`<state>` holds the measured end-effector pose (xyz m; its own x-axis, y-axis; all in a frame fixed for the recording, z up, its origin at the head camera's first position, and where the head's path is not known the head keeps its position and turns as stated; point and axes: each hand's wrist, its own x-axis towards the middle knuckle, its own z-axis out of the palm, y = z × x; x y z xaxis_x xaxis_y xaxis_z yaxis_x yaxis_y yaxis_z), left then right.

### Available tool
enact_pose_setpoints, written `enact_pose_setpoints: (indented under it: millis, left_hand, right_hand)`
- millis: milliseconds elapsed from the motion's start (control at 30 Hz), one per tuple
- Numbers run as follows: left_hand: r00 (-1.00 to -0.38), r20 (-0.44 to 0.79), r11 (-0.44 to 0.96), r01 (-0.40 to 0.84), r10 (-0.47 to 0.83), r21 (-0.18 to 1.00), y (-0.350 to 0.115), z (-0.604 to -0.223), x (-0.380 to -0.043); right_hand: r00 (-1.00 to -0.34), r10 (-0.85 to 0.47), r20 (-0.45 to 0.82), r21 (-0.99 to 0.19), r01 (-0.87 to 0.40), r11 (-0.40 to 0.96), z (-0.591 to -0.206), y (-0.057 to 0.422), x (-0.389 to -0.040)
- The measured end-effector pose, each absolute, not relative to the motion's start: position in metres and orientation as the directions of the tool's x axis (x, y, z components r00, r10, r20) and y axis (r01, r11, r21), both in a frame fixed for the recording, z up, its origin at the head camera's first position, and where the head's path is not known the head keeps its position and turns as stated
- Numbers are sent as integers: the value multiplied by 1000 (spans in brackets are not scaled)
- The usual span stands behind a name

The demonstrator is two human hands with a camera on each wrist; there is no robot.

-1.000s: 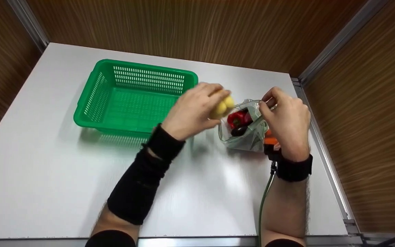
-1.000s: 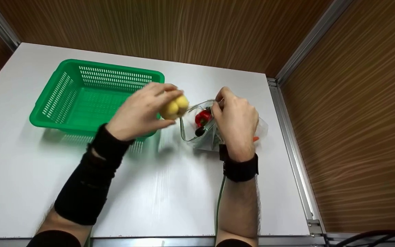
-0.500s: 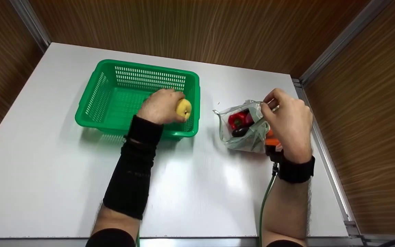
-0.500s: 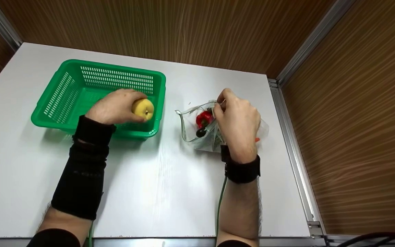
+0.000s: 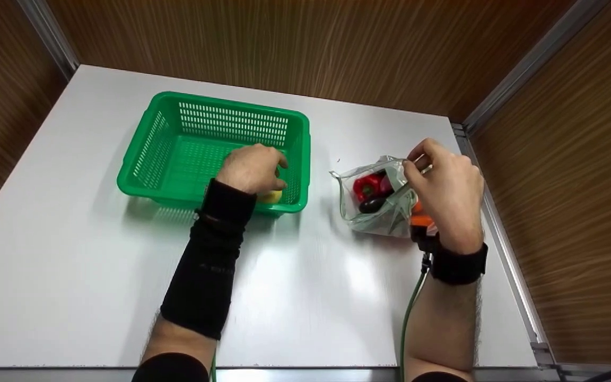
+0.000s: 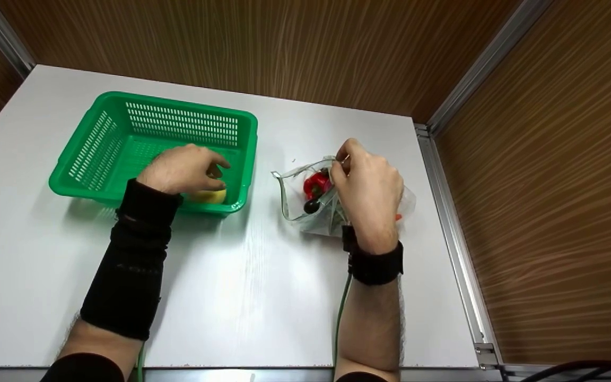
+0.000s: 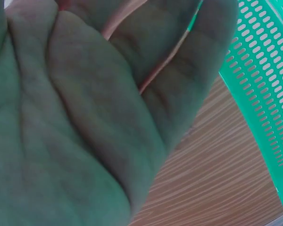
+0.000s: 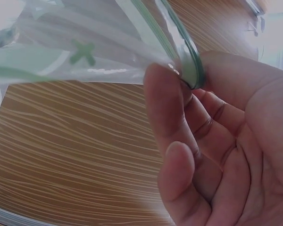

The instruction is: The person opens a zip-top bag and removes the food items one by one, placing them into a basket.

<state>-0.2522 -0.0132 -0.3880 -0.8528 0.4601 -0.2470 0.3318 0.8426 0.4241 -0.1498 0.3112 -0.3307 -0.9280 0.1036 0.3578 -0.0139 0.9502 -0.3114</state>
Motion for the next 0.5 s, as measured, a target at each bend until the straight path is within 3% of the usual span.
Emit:
enact_pose_setpoints:
  millis: [267, 500]
  left_hand:
    - [-823, -148, 800, 464, 548, 381, 2, -376, -231]
    - [-787, -26, 776, 601, 616, 191, 28, -378, -207]
  right_hand:
    - [-927, 104, 360, -311, -14, 950, -330, 312, -149]
    - [-931, 115, 346, -320, -1, 948, -328, 314, -148]
